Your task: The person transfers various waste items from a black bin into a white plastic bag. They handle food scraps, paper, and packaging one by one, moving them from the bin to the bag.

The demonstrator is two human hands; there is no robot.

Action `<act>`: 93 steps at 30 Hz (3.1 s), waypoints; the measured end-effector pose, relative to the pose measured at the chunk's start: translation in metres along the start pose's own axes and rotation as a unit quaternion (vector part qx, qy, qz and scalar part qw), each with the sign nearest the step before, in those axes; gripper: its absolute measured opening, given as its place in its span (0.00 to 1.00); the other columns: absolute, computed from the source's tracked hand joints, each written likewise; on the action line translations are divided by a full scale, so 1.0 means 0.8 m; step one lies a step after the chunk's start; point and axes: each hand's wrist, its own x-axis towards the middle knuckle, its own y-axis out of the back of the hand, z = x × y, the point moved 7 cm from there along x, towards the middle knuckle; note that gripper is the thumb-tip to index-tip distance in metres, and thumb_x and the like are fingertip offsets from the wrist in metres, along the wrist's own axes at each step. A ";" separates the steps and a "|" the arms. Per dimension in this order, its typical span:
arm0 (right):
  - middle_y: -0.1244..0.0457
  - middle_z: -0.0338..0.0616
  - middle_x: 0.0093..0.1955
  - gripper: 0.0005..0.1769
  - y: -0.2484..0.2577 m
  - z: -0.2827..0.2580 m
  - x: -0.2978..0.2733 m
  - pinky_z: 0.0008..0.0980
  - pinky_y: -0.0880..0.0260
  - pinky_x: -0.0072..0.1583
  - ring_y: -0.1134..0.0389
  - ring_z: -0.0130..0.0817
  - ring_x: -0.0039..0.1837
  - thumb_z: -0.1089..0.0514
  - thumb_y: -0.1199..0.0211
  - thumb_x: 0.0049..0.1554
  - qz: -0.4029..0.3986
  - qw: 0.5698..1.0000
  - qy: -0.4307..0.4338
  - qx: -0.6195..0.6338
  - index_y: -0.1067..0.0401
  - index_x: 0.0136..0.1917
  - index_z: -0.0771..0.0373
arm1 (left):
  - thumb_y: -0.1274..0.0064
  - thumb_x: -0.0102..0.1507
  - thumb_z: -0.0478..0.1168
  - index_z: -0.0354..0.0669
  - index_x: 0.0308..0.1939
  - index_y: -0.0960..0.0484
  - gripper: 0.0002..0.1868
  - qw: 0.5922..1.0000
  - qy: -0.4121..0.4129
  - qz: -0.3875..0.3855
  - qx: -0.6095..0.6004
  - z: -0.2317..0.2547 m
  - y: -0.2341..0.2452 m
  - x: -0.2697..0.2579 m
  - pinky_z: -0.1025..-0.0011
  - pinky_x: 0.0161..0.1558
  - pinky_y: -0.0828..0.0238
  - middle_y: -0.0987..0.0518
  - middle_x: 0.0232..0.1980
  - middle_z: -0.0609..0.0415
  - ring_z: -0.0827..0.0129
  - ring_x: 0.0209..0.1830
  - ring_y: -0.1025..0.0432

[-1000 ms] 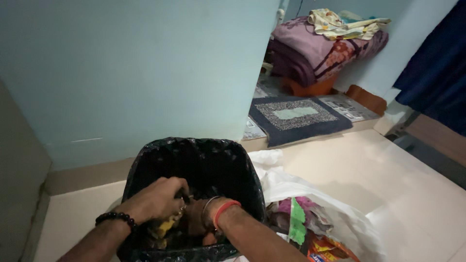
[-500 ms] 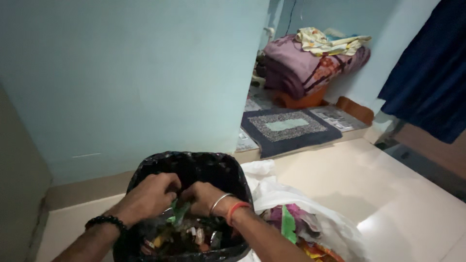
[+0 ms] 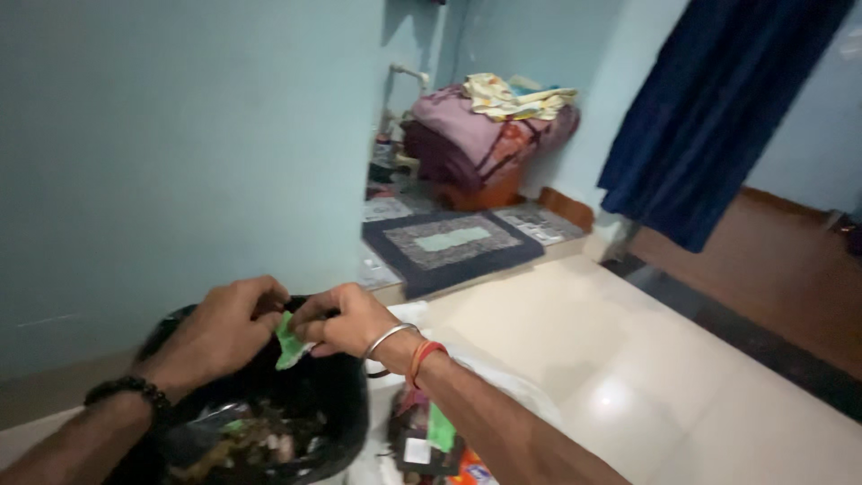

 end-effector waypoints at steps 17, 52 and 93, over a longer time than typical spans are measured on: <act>0.28 0.45 0.41 0.11 0.098 0.191 -0.199 0.31 0.25 0.47 0.27 0.31 0.43 0.64 0.36 0.54 0.158 0.972 -0.120 -0.126 0.20 0.50 0.65 | 0.49 0.61 0.38 0.37 0.52 0.19 0.16 0.978 -0.115 -0.173 0.032 0.129 -0.144 -0.014 0.65 0.56 0.23 0.15 0.50 0.45 0.60 0.53 0.19; 0.28 0.52 0.51 0.15 -0.147 0.016 0.083 0.43 0.27 0.56 0.26 0.51 0.54 0.54 0.40 0.52 -0.179 0.883 0.106 -0.421 0.19 0.52 0.52 | 0.46 0.62 0.39 0.41 0.54 0.20 0.17 0.990 0.031 -0.055 0.127 -0.087 0.046 -0.037 0.57 0.60 0.27 0.17 0.54 0.45 0.52 0.58 0.24; 0.35 0.48 0.66 0.21 -0.239 0.144 0.054 0.61 0.29 0.56 0.32 0.51 0.64 0.49 0.40 0.59 -0.337 0.803 -0.148 -0.468 0.26 0.64 0.56 | 0.48 0.64 0.43 0.50 0.58 0.20 0.18 0.965 0.107 -0.131 0.200 -0.153 -0.020 -0.040 0.54 0.68 0.34 0.15 0.49 0.52 0.61 0.56 0.22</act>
